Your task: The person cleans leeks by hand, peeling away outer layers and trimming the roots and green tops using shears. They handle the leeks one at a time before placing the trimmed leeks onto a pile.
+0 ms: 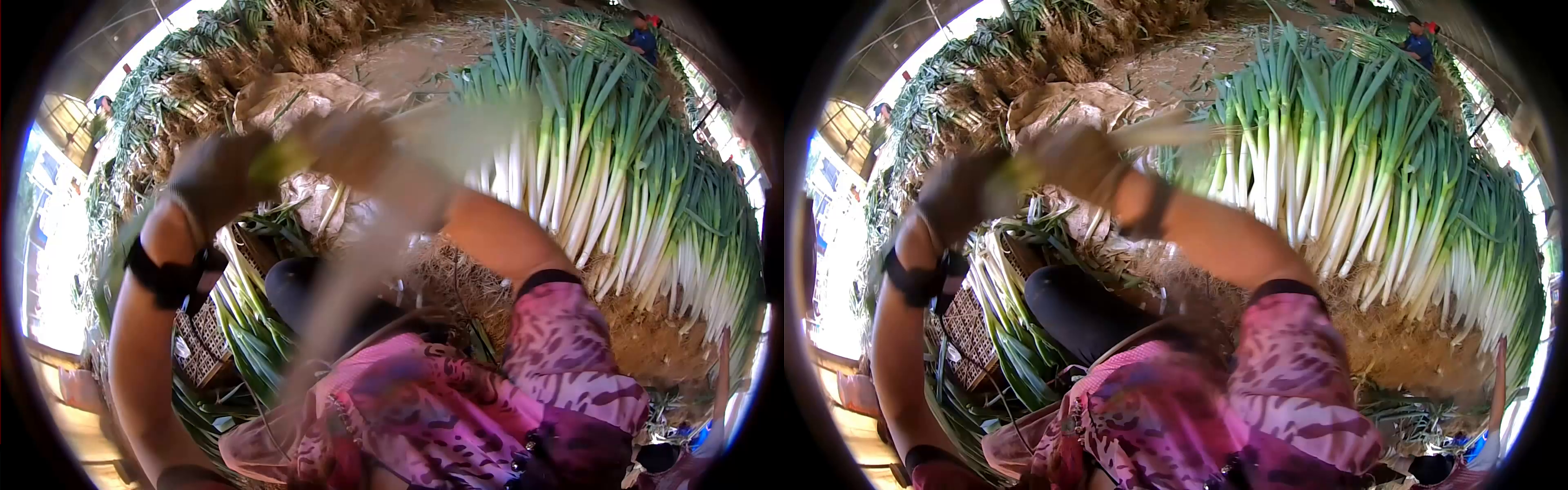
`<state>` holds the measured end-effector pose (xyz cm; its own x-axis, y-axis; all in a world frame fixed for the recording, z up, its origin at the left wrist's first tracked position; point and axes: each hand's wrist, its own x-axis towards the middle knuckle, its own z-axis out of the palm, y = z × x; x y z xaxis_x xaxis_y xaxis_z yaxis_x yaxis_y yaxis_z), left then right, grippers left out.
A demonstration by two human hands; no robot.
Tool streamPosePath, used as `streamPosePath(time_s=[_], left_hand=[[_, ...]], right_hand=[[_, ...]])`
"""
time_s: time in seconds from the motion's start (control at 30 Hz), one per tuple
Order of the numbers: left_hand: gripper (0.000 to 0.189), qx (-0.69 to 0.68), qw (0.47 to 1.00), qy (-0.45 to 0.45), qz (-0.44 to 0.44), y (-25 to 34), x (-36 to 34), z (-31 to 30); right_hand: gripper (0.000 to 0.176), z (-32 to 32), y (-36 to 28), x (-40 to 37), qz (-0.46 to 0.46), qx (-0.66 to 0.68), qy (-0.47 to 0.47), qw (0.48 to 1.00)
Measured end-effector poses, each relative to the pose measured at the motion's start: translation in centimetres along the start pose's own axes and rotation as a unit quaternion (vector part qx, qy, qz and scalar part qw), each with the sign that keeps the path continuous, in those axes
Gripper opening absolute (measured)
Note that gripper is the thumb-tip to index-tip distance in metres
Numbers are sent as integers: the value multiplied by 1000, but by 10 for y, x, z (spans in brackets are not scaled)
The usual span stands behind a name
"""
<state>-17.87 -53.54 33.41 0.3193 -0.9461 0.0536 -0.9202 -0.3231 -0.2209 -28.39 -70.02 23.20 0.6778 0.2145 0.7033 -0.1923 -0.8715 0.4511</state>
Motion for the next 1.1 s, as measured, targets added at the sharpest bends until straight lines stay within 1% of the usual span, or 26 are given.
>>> streamPosePath(time_s=[0.03,0.1,0.13,0.17,0.2,0.23,0.3,0.33,0.37,0.4,0.43,0.47,0.5,0.53,0.57,0.6,0.63,0.7,0.77,0.8,0.83,0.9,0.97,1.0,1.03,1.1], left_hand=[[49,20,993,110,44,5,9,-8],[49,83,931,337,110,14,26,-23],[50,29,930,353,104,30,18,-45],[51,7,927,359,107,32,14,-45],[52,-16,924,365,111,34,10,-45],[53,-6,923,365,120,20,6,-29],[53,-25,951,293,97,17,-12,-13],[54,-33,962,257,84,15,-22,-6],[54,-20,964,255,76,-5,-20,22],[55,-73,986,143,33,-26,-33,51],[56,-125,992,29,-9,-44,-54,82],[55,-175,984,1,-41,-53,-68,105],[55,-223,972,-28,-75,-62,-82,127],[54,-252,963,-37,-90,-80,-97,158],[52,-284,952,-51,-104,-89,-113,181],[50,-279,953,-56,-107,-86,-126,185],[51,-342,919,-100,-167,-89,-137,198],[48,-405,882,-130,-203,-99,-152,224],[43,-406,875,-130,-231,-100,-160,238],[42,-415,866,-133,-244,-103,-164,250],[41,-423,858,-134,-258,-108,-169,262],[41,-385,887,-126,-223,-121,-184,300],[42,-348,897,-132,-240,-108,-190,307],[44,-383,860,-159,-299,-103,-190,312],[43,-416,839,-159,-311,-101,-192,320],[43,-484,793,-153,-338,-96,-194,342]], right_hand=[[14,12,33,-7,134,8,-91,987],[27,-28,110,-55,231,32,-11,972],[35,-49,149,-79,276,48,33,959],[42,-59,185,-109,334,9,24,942],[49,-76,207,-133,454,-64,-55,887],[56,-92,224,-159,535,-38,-119,835],[60,-84,263,-240,621,-109,-189,753],[62,-81,263,-268,666,-109,-242,697],[63,-63,271,-316,697,-92,-277,655],[64,-38,276,-368,726,-75,-311,609],[61,-23,263,-410,752,-68,-287,589],[57,-16,250,-411,777,-99,-277,557],[60,10,260,-436,791,-133,-286,524],[62,1,252,-404,802,-96,-285,517],[66,-6,250,-392,791,-83,-296,529],[70,-12,248,-380,780,-71,-306,541],[83,-11,257,-389,743,-74,-336,574],[94,-13,268,-397,682,-79,-359,632],[99,-2,299,-416,634,-32,-302,711],[97,-9,299,-380,676,-16,-332,658],[98,8,313,-395,649,-42,-311,693],[97,20,322,-381,657,-30,-332,676],[96,53,350,-381,646,-38,-371,666],[95,71,362,-383,647,-53,-386,655],[94,86,370,-388,647,-68,-404,643],[92,101,390,-401,661,-70,-397,633]])
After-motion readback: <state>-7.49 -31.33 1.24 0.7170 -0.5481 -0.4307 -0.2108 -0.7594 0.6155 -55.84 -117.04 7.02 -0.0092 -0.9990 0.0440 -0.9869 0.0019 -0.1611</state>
